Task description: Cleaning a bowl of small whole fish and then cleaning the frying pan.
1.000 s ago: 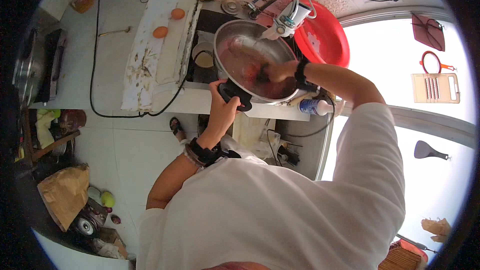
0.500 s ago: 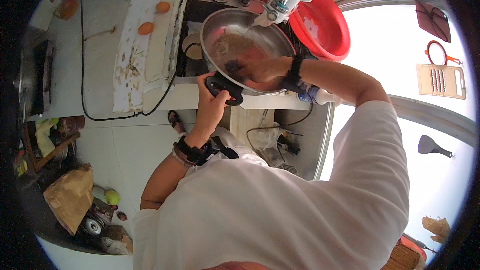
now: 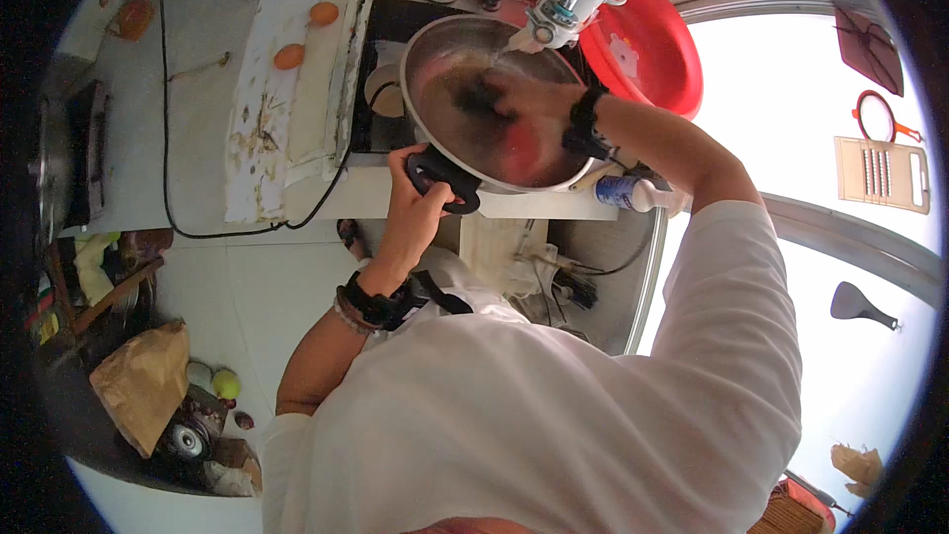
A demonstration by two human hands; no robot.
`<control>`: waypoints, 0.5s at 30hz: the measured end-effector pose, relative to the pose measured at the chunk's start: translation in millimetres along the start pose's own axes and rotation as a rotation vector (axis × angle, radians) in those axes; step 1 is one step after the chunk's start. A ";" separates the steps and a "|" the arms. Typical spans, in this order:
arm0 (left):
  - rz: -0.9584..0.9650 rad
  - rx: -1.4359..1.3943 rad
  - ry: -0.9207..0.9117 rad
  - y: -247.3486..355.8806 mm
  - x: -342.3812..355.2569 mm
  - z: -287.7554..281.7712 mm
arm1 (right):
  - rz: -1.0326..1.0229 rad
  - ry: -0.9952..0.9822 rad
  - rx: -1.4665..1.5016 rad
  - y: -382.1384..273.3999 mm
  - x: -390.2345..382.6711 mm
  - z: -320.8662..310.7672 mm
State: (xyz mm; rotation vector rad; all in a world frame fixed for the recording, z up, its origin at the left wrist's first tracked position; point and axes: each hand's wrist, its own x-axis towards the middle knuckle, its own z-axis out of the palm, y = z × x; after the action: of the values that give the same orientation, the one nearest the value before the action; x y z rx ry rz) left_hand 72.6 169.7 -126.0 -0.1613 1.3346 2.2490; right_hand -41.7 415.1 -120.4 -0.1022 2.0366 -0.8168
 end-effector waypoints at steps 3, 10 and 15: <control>-0.032 -0.071 -0.054 2.2 -5.0 1.7 | -0.153 0.354 -0.059 56.8 52.0 -19.2; -0.003 -0.045 -0.020 -1.4 -2.2 0.1 | -0.412 0.098 0.829 -54.2 29.5 24.2; -0.039 -0.023 0.035 -2.4 3.1 2.2 | -0.068 -0.163 0.036 -55.3 -70.0 49.9</control>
State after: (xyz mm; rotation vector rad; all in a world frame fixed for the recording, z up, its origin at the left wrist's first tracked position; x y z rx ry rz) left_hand 71.5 173.6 -127.9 -0.2340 1.3134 2.2394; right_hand 25.1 372.6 -55.7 -0.2122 1.8731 -0.8591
